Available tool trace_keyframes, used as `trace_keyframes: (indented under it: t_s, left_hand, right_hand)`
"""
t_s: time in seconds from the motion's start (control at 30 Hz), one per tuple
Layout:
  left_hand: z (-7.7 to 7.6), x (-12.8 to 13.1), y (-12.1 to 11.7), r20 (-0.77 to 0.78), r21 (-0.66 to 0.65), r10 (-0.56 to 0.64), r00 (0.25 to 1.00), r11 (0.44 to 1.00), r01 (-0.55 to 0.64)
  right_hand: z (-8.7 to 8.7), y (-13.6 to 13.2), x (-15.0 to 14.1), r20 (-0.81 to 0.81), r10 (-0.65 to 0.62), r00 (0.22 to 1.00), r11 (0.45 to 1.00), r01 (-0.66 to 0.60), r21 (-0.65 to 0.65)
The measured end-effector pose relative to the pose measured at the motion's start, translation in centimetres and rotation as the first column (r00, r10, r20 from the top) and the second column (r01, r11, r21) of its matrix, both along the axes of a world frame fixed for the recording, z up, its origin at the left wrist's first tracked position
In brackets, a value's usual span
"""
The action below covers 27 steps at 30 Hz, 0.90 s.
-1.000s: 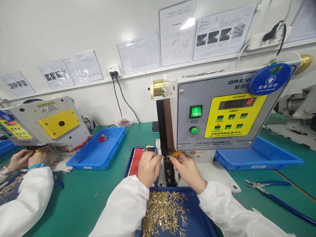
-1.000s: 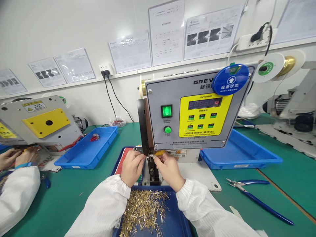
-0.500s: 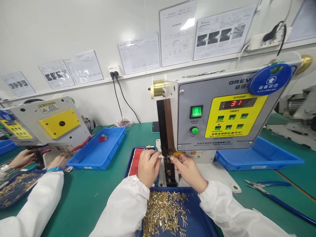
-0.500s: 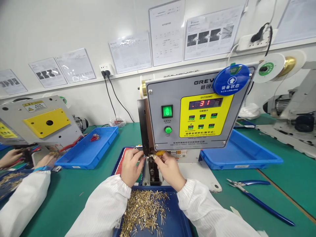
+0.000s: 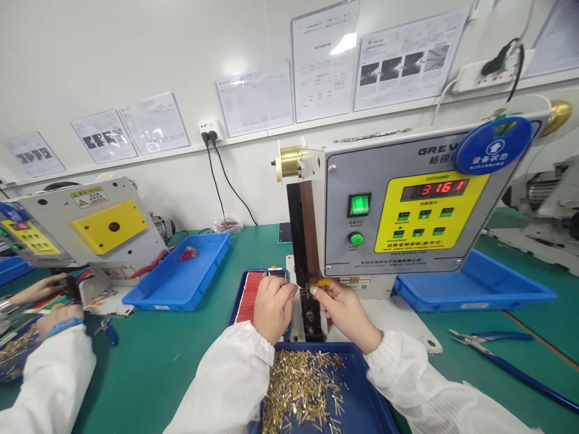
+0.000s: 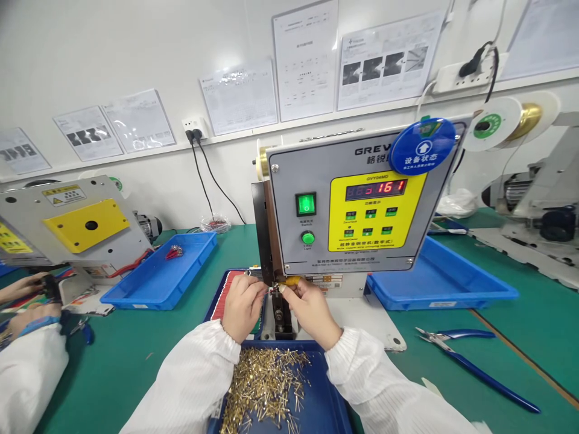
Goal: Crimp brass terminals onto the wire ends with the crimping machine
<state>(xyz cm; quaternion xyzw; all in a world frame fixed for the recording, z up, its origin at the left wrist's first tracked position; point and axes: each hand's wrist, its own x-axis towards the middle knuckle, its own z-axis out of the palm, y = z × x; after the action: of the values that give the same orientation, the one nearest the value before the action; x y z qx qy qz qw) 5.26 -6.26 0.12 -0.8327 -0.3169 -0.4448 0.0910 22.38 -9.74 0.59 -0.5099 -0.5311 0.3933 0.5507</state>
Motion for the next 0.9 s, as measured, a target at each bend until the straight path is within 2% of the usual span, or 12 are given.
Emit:
trace_keyframes:
  t_s: [0.23, 0.57, 0.9]
  left_hand:
    - [0.04, 0.03, -0.05, 0.014, -0.022, -0.03, 0.999, 0.999, 0.031]
    - [-0.14, 0.07, 0.0, 0.017, -0.067, -0.034, 0.999, 0.997, 0.035]
    - [0.04, 0.24, -0.2, 0.031, -0.06, -0.014, 0.999, 0.998, 0.016]
  right_hand:
    - [-0.12, 0.19, 0.01, -0.021, -0.016, 1.0, 1.0, 0.016, 0.01]
    - [-0.19, 0.39, 0.18, 0.112, -0.059, 0.992, 0.996, 0.05, 0.08]
    - [-0.35, 0.32, -0.03, 0.066, -0.085, 0.994, 0.993, 0.079, 0.086]
